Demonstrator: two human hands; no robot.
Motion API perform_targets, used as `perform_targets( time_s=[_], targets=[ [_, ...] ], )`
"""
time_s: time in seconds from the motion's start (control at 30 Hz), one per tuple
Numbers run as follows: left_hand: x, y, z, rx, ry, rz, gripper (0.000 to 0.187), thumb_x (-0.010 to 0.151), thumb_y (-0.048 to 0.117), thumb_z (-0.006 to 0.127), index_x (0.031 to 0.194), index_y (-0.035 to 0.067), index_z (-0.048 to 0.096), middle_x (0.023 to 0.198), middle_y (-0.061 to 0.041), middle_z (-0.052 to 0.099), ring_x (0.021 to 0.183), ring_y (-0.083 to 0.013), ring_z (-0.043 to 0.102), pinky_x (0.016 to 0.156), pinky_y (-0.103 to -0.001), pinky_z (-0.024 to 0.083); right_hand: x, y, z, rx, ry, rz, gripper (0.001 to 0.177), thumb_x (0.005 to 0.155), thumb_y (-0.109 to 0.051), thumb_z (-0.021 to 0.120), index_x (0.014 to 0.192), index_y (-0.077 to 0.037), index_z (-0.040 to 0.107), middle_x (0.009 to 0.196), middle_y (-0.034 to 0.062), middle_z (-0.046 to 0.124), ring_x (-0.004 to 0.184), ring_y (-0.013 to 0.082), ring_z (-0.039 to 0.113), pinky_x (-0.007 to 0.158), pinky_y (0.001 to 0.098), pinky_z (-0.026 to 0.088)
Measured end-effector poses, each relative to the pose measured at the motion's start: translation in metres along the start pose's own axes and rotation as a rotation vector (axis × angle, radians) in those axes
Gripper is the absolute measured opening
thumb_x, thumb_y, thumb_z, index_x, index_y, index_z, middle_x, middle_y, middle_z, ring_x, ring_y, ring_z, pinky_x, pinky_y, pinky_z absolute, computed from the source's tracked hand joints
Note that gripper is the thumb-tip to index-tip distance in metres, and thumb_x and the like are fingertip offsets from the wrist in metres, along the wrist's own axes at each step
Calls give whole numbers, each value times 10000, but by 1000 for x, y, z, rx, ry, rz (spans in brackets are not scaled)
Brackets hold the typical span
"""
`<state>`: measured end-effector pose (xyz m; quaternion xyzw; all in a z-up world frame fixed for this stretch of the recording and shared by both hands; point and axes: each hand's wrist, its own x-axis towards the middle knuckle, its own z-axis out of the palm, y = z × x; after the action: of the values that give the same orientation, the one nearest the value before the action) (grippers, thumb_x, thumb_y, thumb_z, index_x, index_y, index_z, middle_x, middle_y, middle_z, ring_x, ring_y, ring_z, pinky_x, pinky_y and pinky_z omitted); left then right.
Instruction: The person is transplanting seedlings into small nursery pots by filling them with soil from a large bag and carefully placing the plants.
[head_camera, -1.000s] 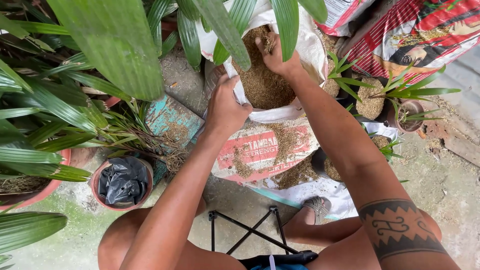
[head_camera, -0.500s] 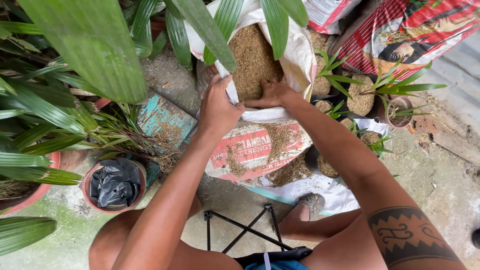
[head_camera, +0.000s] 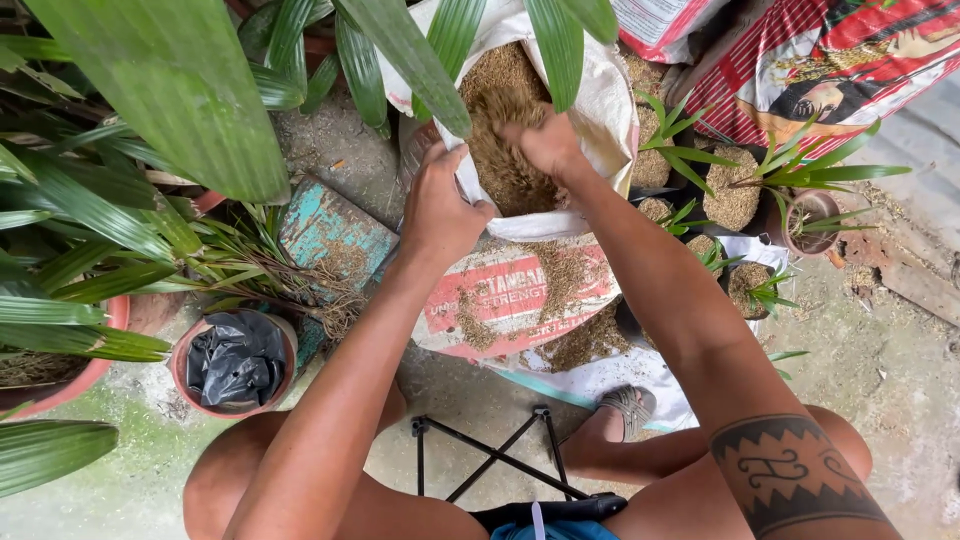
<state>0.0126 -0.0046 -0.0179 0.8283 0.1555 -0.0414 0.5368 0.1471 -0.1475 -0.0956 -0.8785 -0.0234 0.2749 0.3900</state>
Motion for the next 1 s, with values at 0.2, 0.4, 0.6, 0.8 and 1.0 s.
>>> perform_targets(
  time_s=[0.2,0.4,0.6,0.8,1.0],
  targets=[
    [11,-21,8,87,19,-27,775,750,59,822,1438,-41,479,1445,-153,508,1275,-355,561,1047,-448,526,57,-7,-15,512,-241,233,1216,680,-275,865,1587,-183,61,1411,270,526,1219,401,634,979,465,640],
    [9,-18,4,58,-12,-57,783,775,63,829,1457,-24,454,1529,-166,432,1405,-370,440,1138,-468,436,69,8,-21,-6,-93,-240,248,891,-12,734,1134,-32,691,1223,180,703,1121,346,666,996,398,628],
    [8,-19,4,68,3,-73,811,762,37,840,1468,-18,445,1564,-173,404,1423,-368,421,1159,-468,399,75,10,-13,-198,9,-250,344,1120,-388,415,1090,-57,505,961,197,713,793,306,790,577,337,723],
    [5,-7,1,47,32,-81,817,740,44,855,1459,-3,471,1572,-173,405,1423,-364,421,1155,-478,392,112,12,18,-360,61,-618,223,977,-191,748,1083,-22,648,1001,69,741,911,313,693,978,360,479],
    [2,8,-4,-37,31,-167,801,736,-43,818,1452,5,462,1532,-87,472,1004,-217,735,790,-295,684,50,2,57,-421,-201,98,1087,909,169,542,1623,-256,-159,1684,254,-120,1115,357,688,694,255,649]
  ],
)
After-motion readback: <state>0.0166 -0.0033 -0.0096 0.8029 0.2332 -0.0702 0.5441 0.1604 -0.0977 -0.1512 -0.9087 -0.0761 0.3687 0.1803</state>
